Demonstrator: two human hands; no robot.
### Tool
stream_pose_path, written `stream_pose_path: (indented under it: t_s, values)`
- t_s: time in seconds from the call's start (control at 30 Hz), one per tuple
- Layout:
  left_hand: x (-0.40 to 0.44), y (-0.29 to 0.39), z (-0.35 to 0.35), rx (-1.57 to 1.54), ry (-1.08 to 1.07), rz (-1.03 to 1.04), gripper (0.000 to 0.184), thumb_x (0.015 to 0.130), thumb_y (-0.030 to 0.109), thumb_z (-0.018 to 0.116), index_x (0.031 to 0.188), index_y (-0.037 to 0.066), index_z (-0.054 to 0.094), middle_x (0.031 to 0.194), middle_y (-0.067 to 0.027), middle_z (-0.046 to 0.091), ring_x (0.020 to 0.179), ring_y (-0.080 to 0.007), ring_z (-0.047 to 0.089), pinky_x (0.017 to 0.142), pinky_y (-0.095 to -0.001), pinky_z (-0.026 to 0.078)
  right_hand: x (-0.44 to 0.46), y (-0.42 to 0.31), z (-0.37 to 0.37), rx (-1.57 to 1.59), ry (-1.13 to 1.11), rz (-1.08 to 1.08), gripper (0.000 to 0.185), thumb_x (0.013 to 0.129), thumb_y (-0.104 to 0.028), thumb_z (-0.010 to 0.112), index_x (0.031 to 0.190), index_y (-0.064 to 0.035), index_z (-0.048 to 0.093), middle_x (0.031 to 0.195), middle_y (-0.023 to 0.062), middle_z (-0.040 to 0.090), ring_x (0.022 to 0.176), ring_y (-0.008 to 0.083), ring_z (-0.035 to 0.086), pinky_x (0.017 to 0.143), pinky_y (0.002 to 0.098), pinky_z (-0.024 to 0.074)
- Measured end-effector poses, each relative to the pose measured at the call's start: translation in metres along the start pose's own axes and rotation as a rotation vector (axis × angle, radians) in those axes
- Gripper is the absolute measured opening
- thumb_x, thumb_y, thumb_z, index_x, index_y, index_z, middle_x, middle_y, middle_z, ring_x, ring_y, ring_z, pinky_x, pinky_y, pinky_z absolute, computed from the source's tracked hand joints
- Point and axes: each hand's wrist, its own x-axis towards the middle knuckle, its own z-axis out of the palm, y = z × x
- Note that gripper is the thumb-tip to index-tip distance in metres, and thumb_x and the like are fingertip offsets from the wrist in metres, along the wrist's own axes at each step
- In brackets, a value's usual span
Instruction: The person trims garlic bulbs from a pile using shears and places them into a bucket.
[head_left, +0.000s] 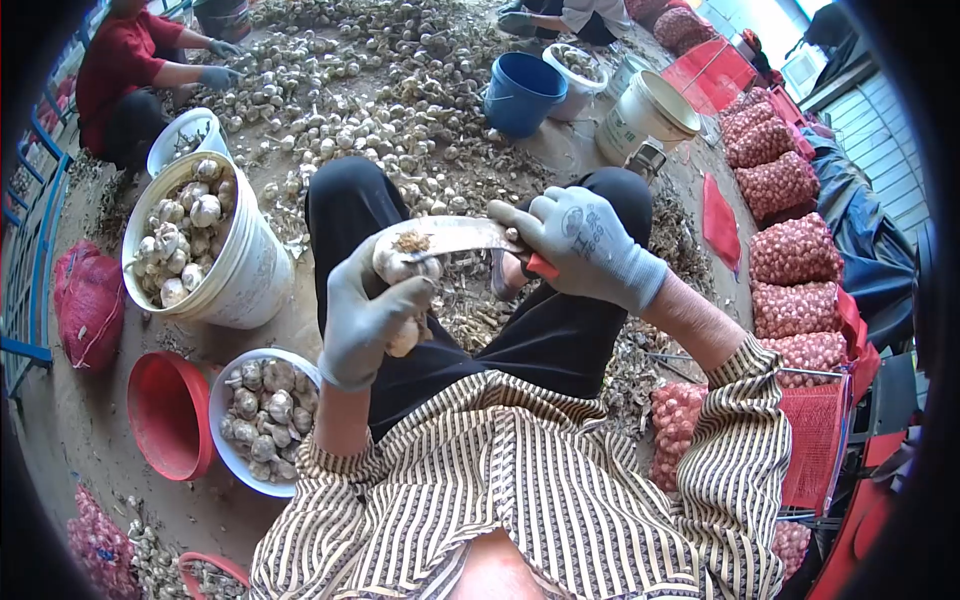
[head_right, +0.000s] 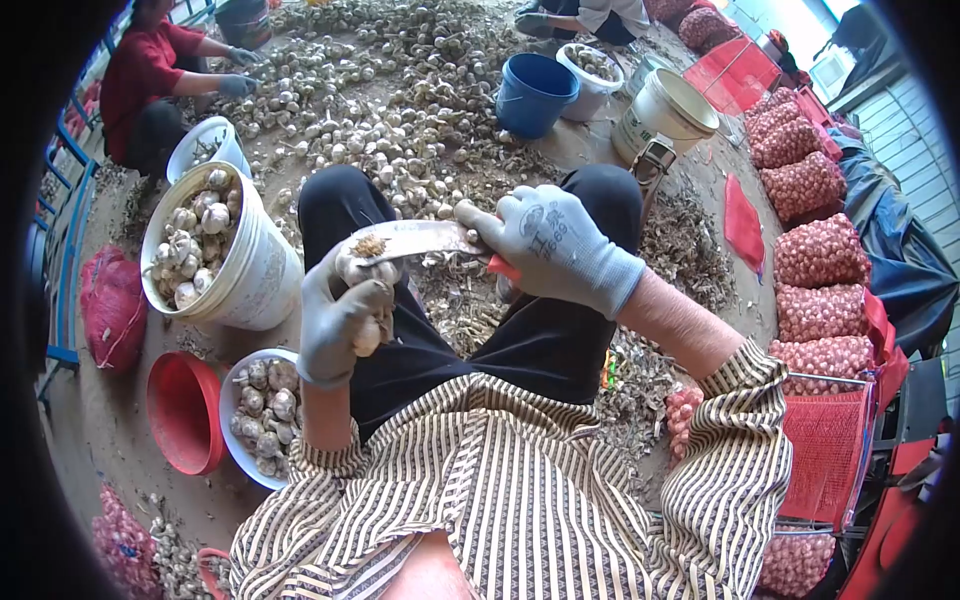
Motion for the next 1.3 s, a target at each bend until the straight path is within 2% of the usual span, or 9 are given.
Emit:
stream_pose_path:
  t_s: [0.13,0.2,0.37,0.57,0.73,0.87,0.97,1.07,1.3]
  values:
    - [0.009,0.002,-0.011,-0.384,-0.300,-0.034,0.054,0.078,0.014,0.072,0.120,-0.016,0.058,0.083,-0.0140,0.068,0.046,-0.0121,0.057,0.041,-0.0244,0.048,0.002,0.003,0.009,0.174,0.068,0.025,0.053,0.086,-0.023,0.067,0.137,-0.0096,0.060,0.073,0.0073,0.061,0.068,0.0281,0.065,0.060,0.0404,0.0503]
    - [0.002,-0.006,0.001,-0.310,-0.310,-0.233,0.087,0.068,0.031,0.084,0.126,-0.022,0.049,0.087,-0.0200,0.067,0.045,-0.0161,0.060,0.033,-0.0261,0.048,0.005,-0.006,0.015,0.208,0.000,0.043,0.056,0.089,-0.026,0.066,0.142,-0.0111,0.055,0.075,0.0077,0.062,0.069,0.0276,0.066,0.059,0.0407,0.0511]
    - [0.023,-0.012,-0.023,-0.343,-0.208,-0.085,0.066,0.075,0.019,0.075,0.129,-0.013,0.053,0.096,-0.0144,0.068,0.057,-0.0125,0.062,0.046,-0.0233,0.052,0.015,-0.001,0.034,0.511,0.263,0.170,0.051,0.089,-0.020,0.073,0.137,-0.0096,0.058,0.079,0.0123,0.066,0.073,0.0324,0.068,0.063,0.0427,0.0528]
    - [0.024,-0.002,-0.090,0.381,0.359,0.373,0.061,0.080,0.000,0.080,0.134,-0.007,0.054,0.112,-0.0089,0.068,0.101,-0.0132,0.065,0.089,-0.0306,0.056,0.050,0.047,0.021,0.469,0.364,0.118,0.036,0.084,-0.007,0.073,0.119,-0.0026,0.067,0.090,0.0185,0.067,0.082,0.0389,0.067,0.071,0.0442,0.0534]
    - [0.029,0.045,-0.205,1.361,1.075,0.440,0.060,0.082,0.020,0.084,0.133,0.000,0.058,0.112,-0.0164,0.071,0.097,-0.0233,0.070,0.085,-0.0361,0.056,0.075,0.123,0.033,0.479,0.303,0.259,0.035,0.096,-0.009,0.064,0.131,0.0010,0.064,0.104,0.0180,0.071,0.091,0.0299,0.071,0.079,0.0380,0.0554]
    - [0.050,0.030,-0.246,2.077,1.082,0.315,0.059,0.079,0.024,0.084,0.130,0.005,0.063,0.130,-0.0212,0.059,0.119,-0.0406,0.056,0.103,-0.0513,0.046,0.070,0.175,0.064,0.408,0.251,0.395,0.033,0.098,-0.012,0.064,0.128,-0.0001,0.065,0.090,0.0163,0.069,0.079,0.0283,0.070,0.071,0.0370,0.0523]
    - [0.105,-0.021,-0.195,1.756,0.801,0.663,0.038,0.082,0.011,0.080,0.118,0.003,0.069,0.114,-0.0154,0.068,0.105,-0.0346,0.065,0.095,-0.0472,0.049,0.043,0.198,0.136,0.733,0.245,0.534,0.034,0.098,-0.012,0.066,0.129,0.0014,0.064,0.090,0.0150,0.070,0.080,0.0182,0.067,0.076,0.0326,0.0521]
    - [0.182,-0.104,-0.152,1.269,0.458,0.445,0.014,0.084,0.000,0.074,0.098,0.002,0.072,0.090,-0.0117,0.073,0.083,-0.0254,0.070,0.076,-0.0340,0.055,0.009,0.194,0.220,0.786,0.078,0.672,0.039,0.093,-0.013,0.069,0.131,-0.0031,0.064,0.086,0.0147,0.068,0.078,0.0234,0.069,0.073,0.0338,0.0526]
    - [0.358,-0.306,-0.213,1.564,0.131,-0.085,0.043,0.085,0.016,0.070,0.127,0.014,0.062,0.124,-0.0137,0.062,0.108,-0.0338,0.066,0.091,-0.0448,0.054,-0.023,0.139,0.322,1.038,-0.162,0.881,0.040,0.092,-0.020,0.070,0.129,-0.0062,0.065,0.082,0.0171,0.066,0.073,0.0351,0.068,0.065,0.0400,0.0519]
